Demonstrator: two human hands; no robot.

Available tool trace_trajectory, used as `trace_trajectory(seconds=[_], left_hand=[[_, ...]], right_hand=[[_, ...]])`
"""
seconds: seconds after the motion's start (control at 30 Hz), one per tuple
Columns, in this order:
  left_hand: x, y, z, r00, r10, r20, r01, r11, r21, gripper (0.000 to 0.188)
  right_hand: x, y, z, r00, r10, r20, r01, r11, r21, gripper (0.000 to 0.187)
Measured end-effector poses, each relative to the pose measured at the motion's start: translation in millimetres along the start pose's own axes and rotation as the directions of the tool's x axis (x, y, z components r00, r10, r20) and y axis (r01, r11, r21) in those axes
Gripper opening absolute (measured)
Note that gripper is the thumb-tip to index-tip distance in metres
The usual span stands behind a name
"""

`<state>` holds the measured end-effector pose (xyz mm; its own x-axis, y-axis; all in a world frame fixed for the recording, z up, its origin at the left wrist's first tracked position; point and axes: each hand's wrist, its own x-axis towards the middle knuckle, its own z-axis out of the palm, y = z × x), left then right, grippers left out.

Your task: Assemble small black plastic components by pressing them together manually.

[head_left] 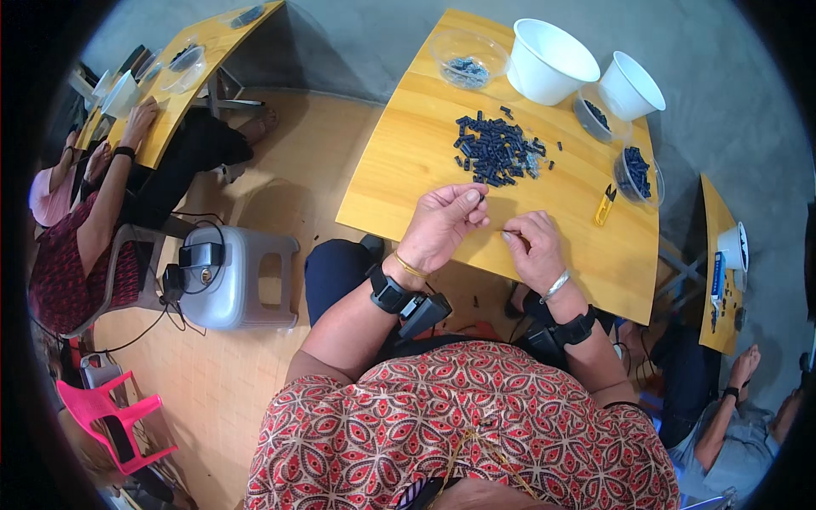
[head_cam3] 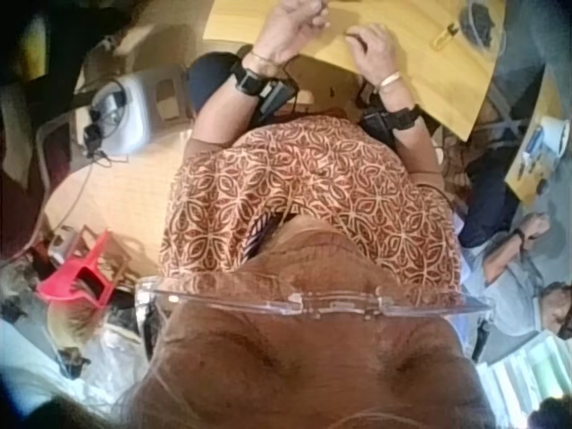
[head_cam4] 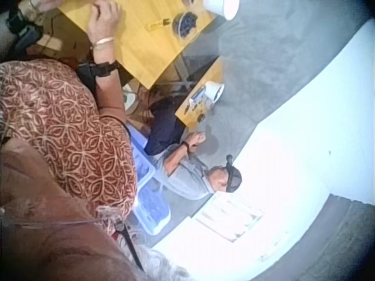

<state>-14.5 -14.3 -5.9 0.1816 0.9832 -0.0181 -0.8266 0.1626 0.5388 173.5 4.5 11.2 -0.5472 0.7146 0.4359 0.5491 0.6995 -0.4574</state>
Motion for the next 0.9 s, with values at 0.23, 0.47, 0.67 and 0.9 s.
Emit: trace_trajectory(seconds=[0.23, 0.47, 0.67, 0.9], left_hand=[[-4, -2, 1, 0.992, -0.088, 0.089, 0.097, 0.990, -0.105, 0.021], [-4, -2, 2, 0.989, -0.106, 0.101, 0.123, 0.976, -0.177, 0.021], [-4, -3, 3, 0.988, -0.146, 0.057, 0.154, 0.970, -0.190, 0.020], [-5, -6, 1, 0.988, -0.147, 0.048, 0.153, 0.973, -0.175, 0.019]], right_hand=[[9, -8, 1, 0.974, 0.213, -0.075, -0.187, 0.947, 0.260, 0.010], [24, -15, -13, 0.974, 0.228, -0.014, -0.211, 0.924, 0.318, 0.012], [23, -21, -9, 0.975, 0.222, 0.020, -0.199, 0.826, 0.527, 0.011], [19, -16, -1, 0.950, 0.305, 0.064, -0.245, 0.603, 0.759, 0.005]])
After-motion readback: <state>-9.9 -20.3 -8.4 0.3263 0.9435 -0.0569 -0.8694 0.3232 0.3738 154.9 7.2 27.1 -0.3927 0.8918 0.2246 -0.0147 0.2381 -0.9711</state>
